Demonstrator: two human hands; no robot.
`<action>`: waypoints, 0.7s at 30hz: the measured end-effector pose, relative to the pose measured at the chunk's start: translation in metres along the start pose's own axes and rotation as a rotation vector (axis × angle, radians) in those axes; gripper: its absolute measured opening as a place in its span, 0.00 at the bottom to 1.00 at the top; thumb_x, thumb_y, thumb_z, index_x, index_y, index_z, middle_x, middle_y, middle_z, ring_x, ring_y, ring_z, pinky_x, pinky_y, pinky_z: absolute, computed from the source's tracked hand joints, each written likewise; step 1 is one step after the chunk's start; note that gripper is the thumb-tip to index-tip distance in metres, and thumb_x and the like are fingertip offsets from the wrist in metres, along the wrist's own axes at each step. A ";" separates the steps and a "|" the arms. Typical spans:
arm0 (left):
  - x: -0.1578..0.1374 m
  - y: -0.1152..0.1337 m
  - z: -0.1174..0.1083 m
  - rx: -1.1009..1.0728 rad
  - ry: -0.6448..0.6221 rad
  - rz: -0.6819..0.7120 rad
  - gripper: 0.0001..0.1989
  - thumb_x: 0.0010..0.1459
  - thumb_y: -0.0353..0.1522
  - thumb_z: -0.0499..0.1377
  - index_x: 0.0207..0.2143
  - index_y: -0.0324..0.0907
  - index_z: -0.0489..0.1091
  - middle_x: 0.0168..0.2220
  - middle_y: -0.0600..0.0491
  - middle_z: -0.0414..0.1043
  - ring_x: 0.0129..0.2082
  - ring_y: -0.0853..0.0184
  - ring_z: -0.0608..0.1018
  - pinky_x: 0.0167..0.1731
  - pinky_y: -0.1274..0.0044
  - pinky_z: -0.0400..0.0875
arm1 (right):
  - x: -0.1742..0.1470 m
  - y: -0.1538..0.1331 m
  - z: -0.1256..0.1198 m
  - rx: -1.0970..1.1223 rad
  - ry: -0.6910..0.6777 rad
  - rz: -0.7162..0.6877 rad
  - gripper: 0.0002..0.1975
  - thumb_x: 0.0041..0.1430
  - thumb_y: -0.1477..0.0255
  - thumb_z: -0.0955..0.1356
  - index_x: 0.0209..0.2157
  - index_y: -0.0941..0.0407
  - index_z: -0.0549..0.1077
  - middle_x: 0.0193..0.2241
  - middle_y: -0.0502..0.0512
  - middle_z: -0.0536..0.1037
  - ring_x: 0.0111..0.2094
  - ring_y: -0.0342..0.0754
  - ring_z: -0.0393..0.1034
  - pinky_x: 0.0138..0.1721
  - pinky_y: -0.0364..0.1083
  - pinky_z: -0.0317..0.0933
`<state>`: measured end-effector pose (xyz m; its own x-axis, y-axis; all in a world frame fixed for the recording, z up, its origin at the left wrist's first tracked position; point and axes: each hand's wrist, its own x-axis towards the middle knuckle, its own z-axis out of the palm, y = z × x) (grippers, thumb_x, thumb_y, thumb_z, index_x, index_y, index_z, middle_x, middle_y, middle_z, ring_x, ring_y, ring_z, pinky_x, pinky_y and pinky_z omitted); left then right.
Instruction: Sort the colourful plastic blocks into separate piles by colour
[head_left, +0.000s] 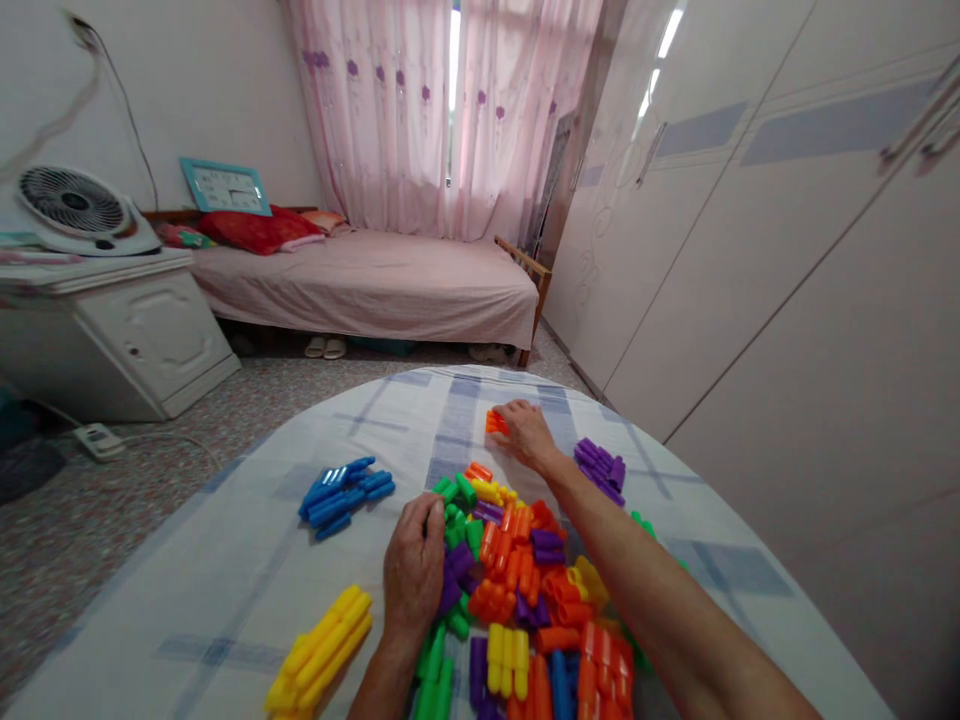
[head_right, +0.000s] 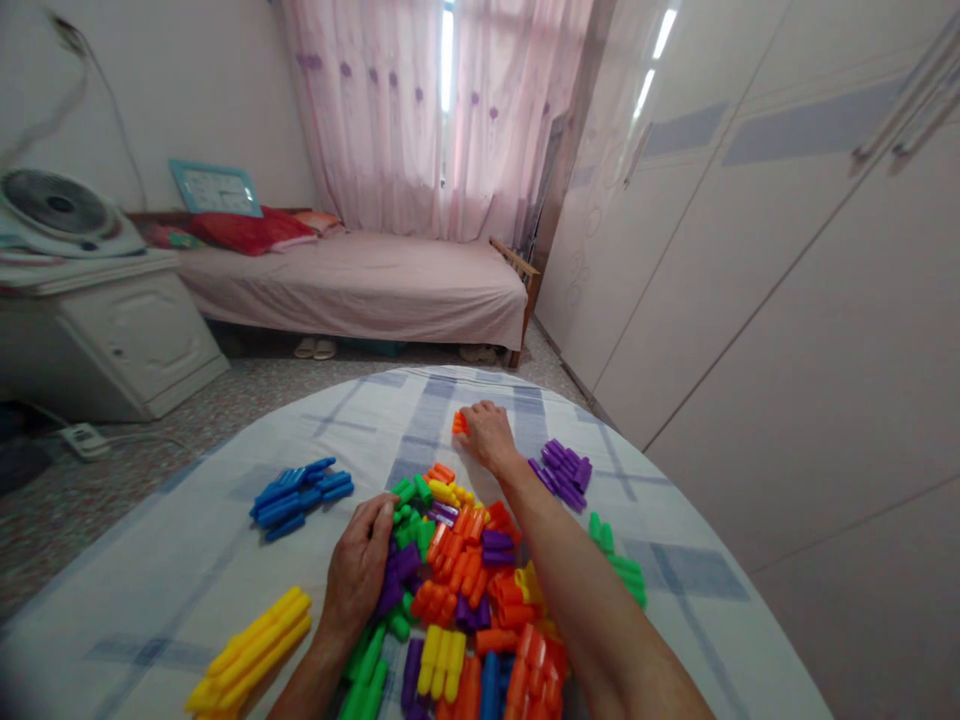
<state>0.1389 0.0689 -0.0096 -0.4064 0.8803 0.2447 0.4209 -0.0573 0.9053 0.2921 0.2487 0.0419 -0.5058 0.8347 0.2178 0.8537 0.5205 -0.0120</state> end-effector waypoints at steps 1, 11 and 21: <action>0.000 0.000 0.000 -0.002 0.000 -0.002 0.17 0.62 0.41 0.46 0.40 0.43 0.70 0.43 0.48 0.72 0.47 0.62 0.73 0.51 0.68 0.65 | 0.002 -0.002 0.003 -0.008 -0.022 0.001 0.18 0.57 0.65 0.67 0.48 0.55 0.70 0.46 0.60 0.73 0.51 0.55 0.60 0.49 0.51 0.53; 0.001 0.000 0.001 0.017 0.010 0.015 0.18 0.62 0.41 0.46 0.39 0.42 0.71 0.42 0.48 0.73 0.46 0.63 0.74 0.49 0.70 0.66 | -0.056 0.029 -0.028 0.336 -0.122 -0.073 0.20 0.57 0.71 0.66 0.52 0.55 0.69 0.50 0.60 0.71 0.50 0.51 0.64 0.52 0.50 0.56; 0.000 -0.002 0.000 0.023 0.014 0.022 0.17 0.61 0.41 0.46 0.39 0.42 0.70 0.42 0.48 0.73 0.45 0.62 0.73 0.50 0.69 0.66 | -0.123 0.029 -0.034 0.547 -0.393 -0.133 0.27 0.48 0.80 0.65 0.52 0.55 0.69 0.48 0.57 0.72 0.45 0.48 0.67 0.49 0.48 0.60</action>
<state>0.1382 0.0691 -0.0116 -0.4085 0.8721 0.2693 0.4482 -0.0653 0.8915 0.3831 0.1552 0.0478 -0.6974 0.7071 -0.1170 0.6483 0.5527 -0.5237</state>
